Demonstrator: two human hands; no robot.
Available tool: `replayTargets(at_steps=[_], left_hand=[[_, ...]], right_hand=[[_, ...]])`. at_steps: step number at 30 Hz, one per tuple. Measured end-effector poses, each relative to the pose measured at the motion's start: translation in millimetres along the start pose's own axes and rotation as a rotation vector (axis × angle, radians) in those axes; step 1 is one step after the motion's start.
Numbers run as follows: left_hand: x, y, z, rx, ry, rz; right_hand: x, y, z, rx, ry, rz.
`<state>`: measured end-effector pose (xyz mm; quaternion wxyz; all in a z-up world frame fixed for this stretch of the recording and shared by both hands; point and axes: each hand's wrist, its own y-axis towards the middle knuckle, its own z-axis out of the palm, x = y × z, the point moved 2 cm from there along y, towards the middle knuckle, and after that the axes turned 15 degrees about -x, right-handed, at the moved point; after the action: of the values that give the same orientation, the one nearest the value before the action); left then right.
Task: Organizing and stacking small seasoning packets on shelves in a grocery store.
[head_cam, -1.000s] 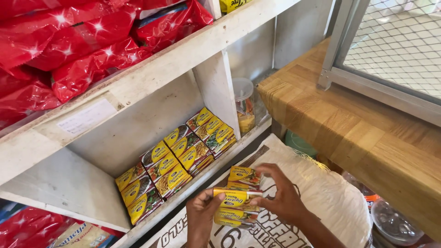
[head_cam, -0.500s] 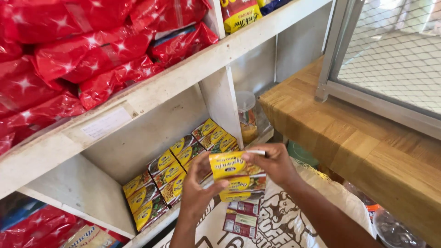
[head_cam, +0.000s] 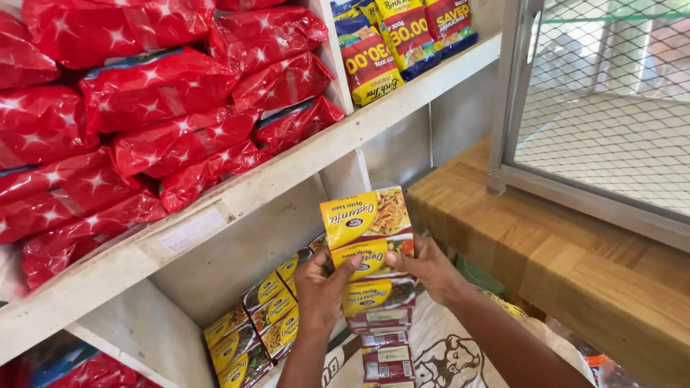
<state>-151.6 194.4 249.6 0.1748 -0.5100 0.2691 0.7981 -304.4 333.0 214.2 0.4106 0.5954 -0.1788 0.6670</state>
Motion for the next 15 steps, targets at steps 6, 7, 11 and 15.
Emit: replayTargets(at_steps=[6, 7, 11, 15], left_hand=[[-17, 3, -3, 0.006, 0.037, 0.151], [-22, 3, -4, -0.01, 0.042, 0.18], [-21, -9, -39, -0.153, 0.102, 0.123], [50, -31, -99, -0.311, 0.283, -0.164]], right_hand=[[42, 7, 32, 0.041, 0.164, -0.042], [42, 14, 35, 0.05, 0.171, -0.063], [57, 28, 39, -0.012, -0.031, -0.151], [74, 39, 32, 0.019, 0.094, -0.161]])
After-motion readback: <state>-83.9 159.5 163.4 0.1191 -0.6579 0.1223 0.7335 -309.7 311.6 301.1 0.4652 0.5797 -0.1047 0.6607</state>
